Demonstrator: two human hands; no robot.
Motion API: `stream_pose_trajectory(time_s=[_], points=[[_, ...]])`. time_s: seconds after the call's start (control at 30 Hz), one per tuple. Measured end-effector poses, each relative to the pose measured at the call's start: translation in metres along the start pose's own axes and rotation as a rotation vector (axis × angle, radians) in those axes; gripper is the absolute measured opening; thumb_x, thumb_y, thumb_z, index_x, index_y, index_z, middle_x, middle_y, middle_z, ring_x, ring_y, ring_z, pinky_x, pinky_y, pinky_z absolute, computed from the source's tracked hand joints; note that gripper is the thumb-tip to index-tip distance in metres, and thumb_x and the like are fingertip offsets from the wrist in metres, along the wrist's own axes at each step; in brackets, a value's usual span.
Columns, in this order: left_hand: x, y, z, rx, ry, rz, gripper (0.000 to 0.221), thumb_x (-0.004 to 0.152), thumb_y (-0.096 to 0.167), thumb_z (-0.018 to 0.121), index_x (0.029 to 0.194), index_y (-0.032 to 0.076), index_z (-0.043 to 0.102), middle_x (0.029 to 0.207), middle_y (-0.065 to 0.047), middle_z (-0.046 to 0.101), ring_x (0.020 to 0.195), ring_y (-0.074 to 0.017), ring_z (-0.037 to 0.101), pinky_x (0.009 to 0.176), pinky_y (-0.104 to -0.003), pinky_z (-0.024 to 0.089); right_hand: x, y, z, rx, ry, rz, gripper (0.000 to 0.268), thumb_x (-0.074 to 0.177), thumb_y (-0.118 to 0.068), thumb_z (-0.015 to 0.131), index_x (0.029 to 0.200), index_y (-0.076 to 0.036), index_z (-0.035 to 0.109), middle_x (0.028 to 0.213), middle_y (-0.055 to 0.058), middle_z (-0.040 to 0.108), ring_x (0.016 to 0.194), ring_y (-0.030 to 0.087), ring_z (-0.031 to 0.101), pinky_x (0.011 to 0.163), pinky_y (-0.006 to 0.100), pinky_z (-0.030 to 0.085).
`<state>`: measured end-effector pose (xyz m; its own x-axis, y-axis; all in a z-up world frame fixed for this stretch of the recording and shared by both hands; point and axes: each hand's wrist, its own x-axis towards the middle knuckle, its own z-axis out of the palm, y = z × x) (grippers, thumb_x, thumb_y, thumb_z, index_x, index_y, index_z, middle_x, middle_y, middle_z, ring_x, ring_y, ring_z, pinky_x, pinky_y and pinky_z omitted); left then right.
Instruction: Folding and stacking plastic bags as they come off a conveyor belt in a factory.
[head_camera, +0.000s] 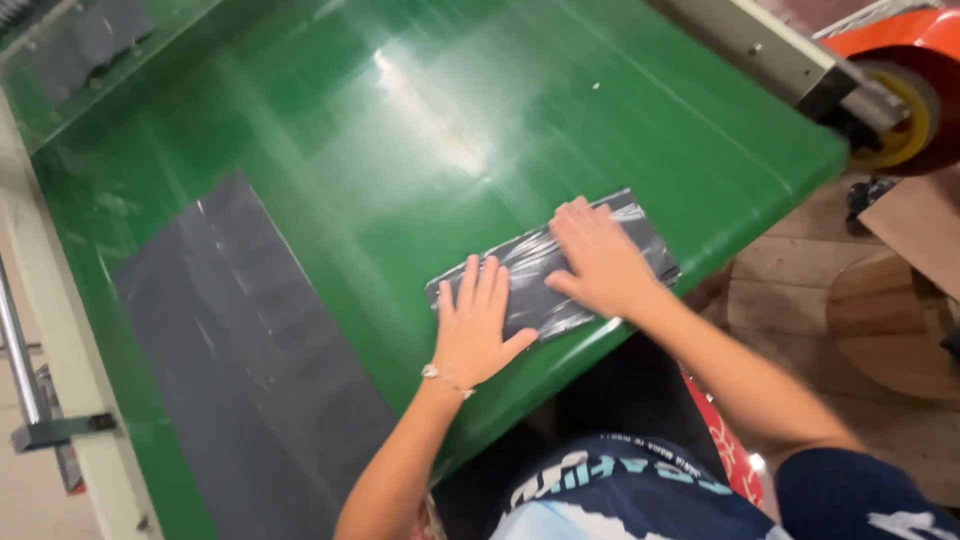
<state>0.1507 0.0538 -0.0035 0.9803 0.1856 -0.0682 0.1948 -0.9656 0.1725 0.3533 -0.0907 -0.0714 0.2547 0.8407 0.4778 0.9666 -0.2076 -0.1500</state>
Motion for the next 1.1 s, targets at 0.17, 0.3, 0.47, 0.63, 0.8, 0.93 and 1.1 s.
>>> stream_pose_trajectory(time_s=[0.17,0.3,0.47,0.63,0.8,0.93,1.1], points=[[-0.048,-0.040,0.034,0.268,0.436,0.246,0.079,0.095,0.071,0.031,0.139,0.009,0.052,0.145,-0.014,0.051,0.139,-0.0328,0.044,0.106,-0.060,0.038,-0.005,0.030,-0.019,-0.309,0.023,0.020,0.068,0.087,-0.041,0.064,0.138,0.003,0.053,0.142,0.024,0.054,0.137,0.040,0.047,0.117,0.051,0.033],[-0.048,-0.033,0.052,0.408,0.599,0.531,0.020,0.098,0.020,0.047,0.082,0.014,0.058,0.078,-0.005,0.045,0.067,-0.0233,0.045,0.053,-0.033,0.040,-0.028,-0.070,-0.010,0.123,-0.059,-0.106,0.061,0.090,-0.037,0.054,0.140,-0.001,0.050,0.145,0.020,0.051,0.139,0.038,0.044,0.118,0.050,0.029],[-0.034,-0.006,0.028,-0.143,0.118,0.555,0.028,0.088,0.038,0.053,0.076,0.014,0.059,0.073,-0.001,0.062,0.064,-0.0238,0.064,0.052,-0.036,0.051,-0.074,-0.118,-0.006,0.292,-0.124,-0.170,0.050,0.087,-0.021,0.064,0.131,0.001,0.056,0.149,0.017,0.048,0.138,0.035,0.046,0.117,0.049,0.033],[0.049,-0.040,0.022,-0.839,-0.141,0.417,0.014,0.088,0.023,0.060,0.088,0.014,0.071,0.088,-0.005,0.069,0.088,-0.0256,0.068,0.084,-0.037,0.055,-0.068,-0.108,-0.038,0.770,-0.083,0.050,0.031,0.093,-0.016,0.056,0.118,-0.003,0.068,0.119,0.011,0.070,0.122,0.031,0.062,0.116,0.051,0.036],[0.091,-0.059,0.015,-1.270,-0.498,-0.086,0.073,0.101,0.054,0.012,0.103,0.017,0.076,0.102,0.001,0.071,0.099,-0.0161,0.061,0.093,-0.030,0.050,-0.093,-0.091,-0.014,1.485,0.298,1.023,0.023,0.104,-0.008,0.053,0.083,-0.013,0.061,0.070,-0.007,0.057,0.064,0.002,0.050,0.062,0.020,0.044],[0.103,-0.040,0.039,-0.881,-0.116,-0.077,0.034,0.097,0.046,0.054,0.098,0.014,0.064,0.086,-0.009,0.066,0.083,-0.0264,0.064,0.074,-0.039,0.056,-0.062,-0.084,-0.042,1.726,0.471,1.391,0.023,0.107,-0.017,0.044,0.126,-0.014,0.056,0.129,0.006,0.065,0.119,0.021,0.063,0.105,0.046,0.050],[0.117,-0.010,0.072,-0.217,0.285,0.002,0.033,0.099,0.050,0.045,0.084,0.021,0.047,0.068,-0.001,0.059,0.066,-0.0259,0.068,0.064,-0.040,0.056,-0.076,-0.068,-0.052,1.849,0.382,1.256,0.031,0.104,-0.015,0.038,0.131,-0.019,0.052,0.124,0.003,0.065,0.106,0.025,0.067,0.095,0.056,0.054]])
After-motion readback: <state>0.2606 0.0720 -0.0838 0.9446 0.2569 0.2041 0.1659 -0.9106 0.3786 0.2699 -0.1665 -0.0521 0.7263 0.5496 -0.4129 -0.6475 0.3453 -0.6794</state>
